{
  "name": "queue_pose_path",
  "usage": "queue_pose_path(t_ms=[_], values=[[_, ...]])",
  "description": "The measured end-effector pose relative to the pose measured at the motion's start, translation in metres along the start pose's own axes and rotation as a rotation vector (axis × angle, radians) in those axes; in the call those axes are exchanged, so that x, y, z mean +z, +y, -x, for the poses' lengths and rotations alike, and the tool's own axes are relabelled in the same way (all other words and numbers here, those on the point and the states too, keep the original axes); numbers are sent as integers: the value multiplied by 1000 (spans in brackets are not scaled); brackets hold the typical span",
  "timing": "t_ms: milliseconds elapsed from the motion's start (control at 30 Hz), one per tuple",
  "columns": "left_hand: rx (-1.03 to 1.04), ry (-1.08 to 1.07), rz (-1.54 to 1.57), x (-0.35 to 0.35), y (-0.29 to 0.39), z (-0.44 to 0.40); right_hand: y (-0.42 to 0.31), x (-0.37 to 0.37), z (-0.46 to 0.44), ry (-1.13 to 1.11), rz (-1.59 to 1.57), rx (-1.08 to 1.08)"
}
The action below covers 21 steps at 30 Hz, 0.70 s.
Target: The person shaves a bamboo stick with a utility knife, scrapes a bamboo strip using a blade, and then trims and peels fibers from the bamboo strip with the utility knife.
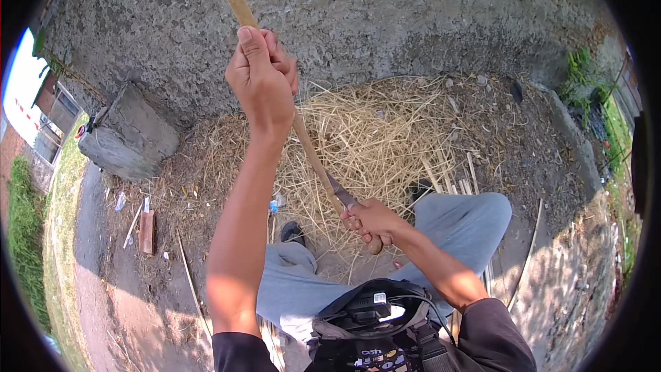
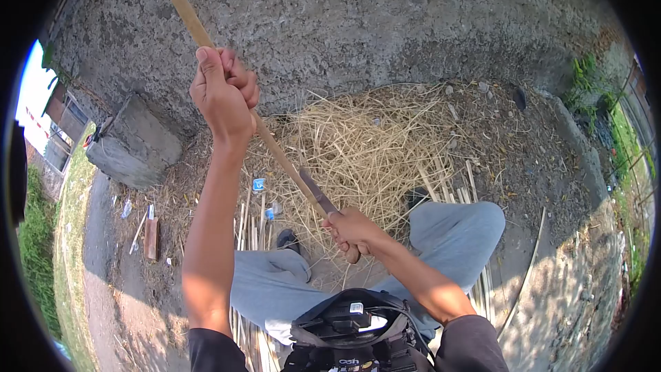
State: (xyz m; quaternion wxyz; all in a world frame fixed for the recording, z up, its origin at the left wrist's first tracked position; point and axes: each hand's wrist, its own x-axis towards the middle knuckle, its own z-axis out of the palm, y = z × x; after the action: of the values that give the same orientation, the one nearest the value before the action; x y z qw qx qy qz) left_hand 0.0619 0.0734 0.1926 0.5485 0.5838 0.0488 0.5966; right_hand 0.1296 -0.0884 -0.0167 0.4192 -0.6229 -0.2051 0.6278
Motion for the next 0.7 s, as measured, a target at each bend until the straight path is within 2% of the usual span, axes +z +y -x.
queue_pose_path(t_ms=[67, 133, 167, 233, 333, 400, 467, 600, 667, 700], values=[[-13, 16, -2, -2, 0, 1, -28, 4, 32, -46, -100, -8], [-1, 50, -33, 5, -3, -1, -50, 16, 54, 28, 89, -341], [-1, 50, -38, 6, -4, -1, -53, 23, 58, 25, 87, -340], [23, 26, -42, 8, -6, -1, -53, 34, 61, 314, 504, -753], [11, 23, -32, 7, -6, -1, 19, 36, 7, 441, 558, -661], [-21, 25, -10, 2, -8, 1, 141, 1, -85, 426, 858, -442], [-17, -7, 9, 4, -3, -6, 178, -21, -104, 334, 922, -309], [18, -23, -38, 13, -6, 10, 171, -22, -136, 276, 947, -234], [62, -24, -37, 20, -4, 2, 180, -28, -139, 359, 897, -370], [46, -27, -27, 21, -4, 4, 187, -28, -139, 353, 904, -367]])
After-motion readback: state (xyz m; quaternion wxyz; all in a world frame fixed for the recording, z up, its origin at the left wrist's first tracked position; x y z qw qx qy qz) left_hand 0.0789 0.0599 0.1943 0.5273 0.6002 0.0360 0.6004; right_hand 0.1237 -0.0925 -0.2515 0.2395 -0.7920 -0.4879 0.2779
